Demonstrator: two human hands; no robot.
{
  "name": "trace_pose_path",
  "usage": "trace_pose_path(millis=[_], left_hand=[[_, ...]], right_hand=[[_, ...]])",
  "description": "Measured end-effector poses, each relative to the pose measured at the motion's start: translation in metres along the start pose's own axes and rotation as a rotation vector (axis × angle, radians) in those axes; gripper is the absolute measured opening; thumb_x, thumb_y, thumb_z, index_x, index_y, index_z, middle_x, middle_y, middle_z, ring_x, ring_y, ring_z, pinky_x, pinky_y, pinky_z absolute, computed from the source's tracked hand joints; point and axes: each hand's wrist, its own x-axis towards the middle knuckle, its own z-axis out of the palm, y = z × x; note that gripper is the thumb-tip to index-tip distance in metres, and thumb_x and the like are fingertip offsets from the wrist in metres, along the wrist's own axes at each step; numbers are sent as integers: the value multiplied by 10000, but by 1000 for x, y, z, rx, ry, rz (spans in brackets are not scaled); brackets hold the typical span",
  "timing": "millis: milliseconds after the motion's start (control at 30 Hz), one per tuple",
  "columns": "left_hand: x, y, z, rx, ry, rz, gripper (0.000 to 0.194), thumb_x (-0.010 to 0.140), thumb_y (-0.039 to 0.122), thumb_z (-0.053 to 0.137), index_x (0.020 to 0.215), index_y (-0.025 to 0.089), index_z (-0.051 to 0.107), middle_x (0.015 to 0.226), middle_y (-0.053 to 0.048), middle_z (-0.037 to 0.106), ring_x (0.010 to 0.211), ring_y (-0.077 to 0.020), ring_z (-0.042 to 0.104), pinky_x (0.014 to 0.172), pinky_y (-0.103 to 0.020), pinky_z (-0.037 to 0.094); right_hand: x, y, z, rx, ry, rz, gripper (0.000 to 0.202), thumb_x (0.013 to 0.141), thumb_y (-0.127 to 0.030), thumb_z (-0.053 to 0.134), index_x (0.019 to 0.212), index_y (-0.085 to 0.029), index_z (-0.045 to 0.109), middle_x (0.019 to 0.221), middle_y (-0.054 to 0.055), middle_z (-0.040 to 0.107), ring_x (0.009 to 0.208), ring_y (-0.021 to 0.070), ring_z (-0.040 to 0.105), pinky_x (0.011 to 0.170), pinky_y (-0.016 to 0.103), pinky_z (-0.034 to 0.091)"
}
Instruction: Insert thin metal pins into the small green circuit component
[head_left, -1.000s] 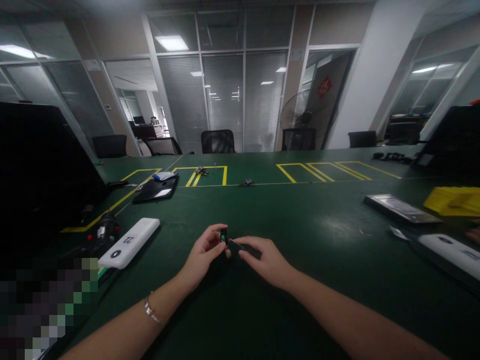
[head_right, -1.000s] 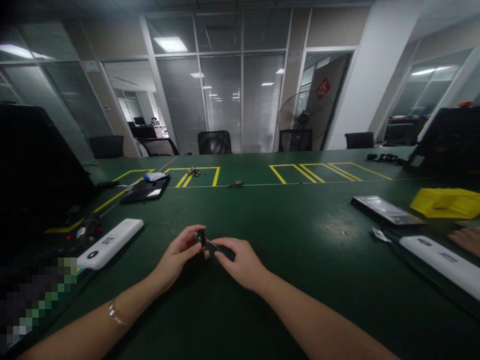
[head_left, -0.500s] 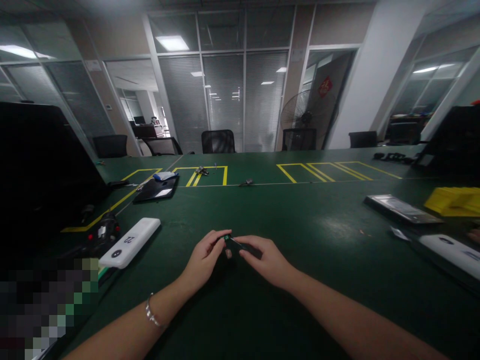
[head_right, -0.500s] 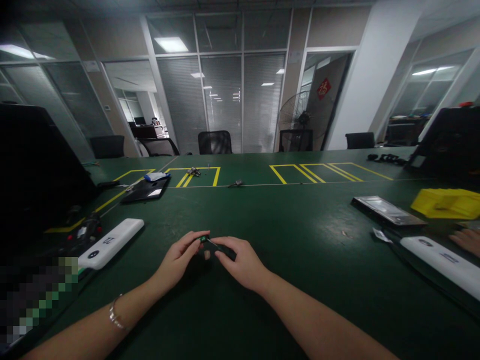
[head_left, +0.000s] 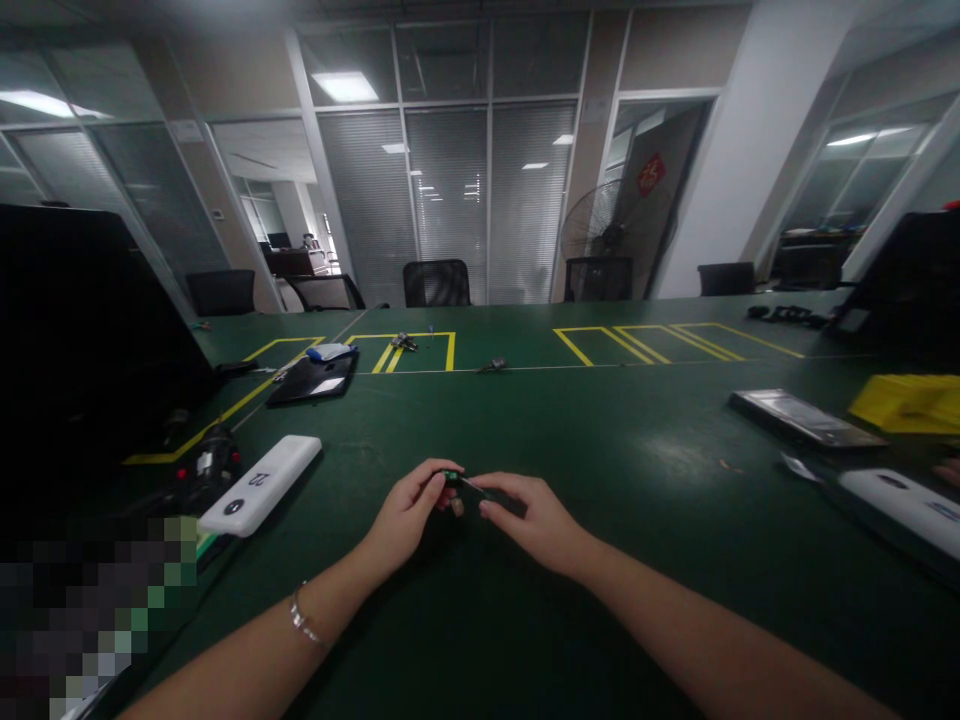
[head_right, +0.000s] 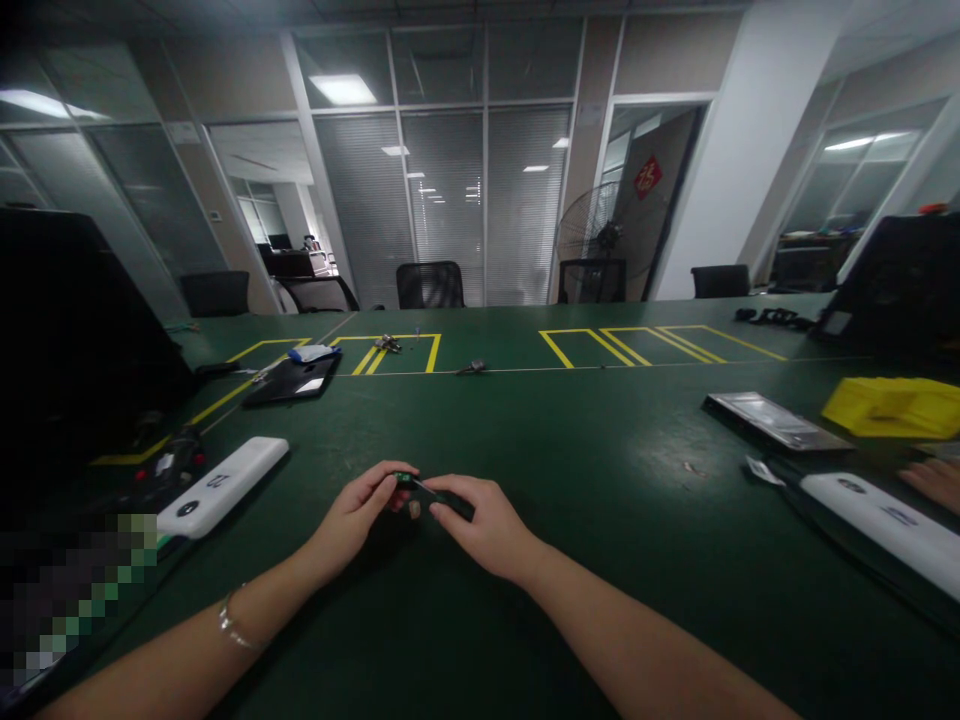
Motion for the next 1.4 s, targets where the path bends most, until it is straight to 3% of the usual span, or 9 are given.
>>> trace_pose_path(millis=[300,667,1200,1400], left_hand=[[2,-13,-4,-234,-76,-71,258,899,342,540,1034,153,654,809,-69,672,754,-200,585,700,-300,398],[2,-4,2,6,-55,-74,272,894,416,526,900,168,636,704,-6,610,645,-150,514,619,-249,397],[2,-9,0,-123,-81,-110,270,932,382,494,980,157,635,735,-22,623,680,-143,504,648,-251,381],[3,-13,-1,-137,13,-83,169,915,354,527,952,193,559,728,22,587,643,-129,517,612,-243,395]], right_hand=[[-2,2,-1,-22,5,6,294,908,-222,554,1192,-264,618,1143,26,663,1072,203,596,954,376,449],[-2,-6,-1,-136,-31,14,290,916,-232,543,1196,-251,617,1144,31,660,1059,196,594,929,339,446],[-3,-1,0,-174,-18,9,329,927,-271,533,1251,-267,587,978,33,661,856,180,607,759,302,467],[-2,-3,0,-107,32,4,318,924,-247,538,1235,-281,595,1078,25,665,972,188,609,864,331,466]])
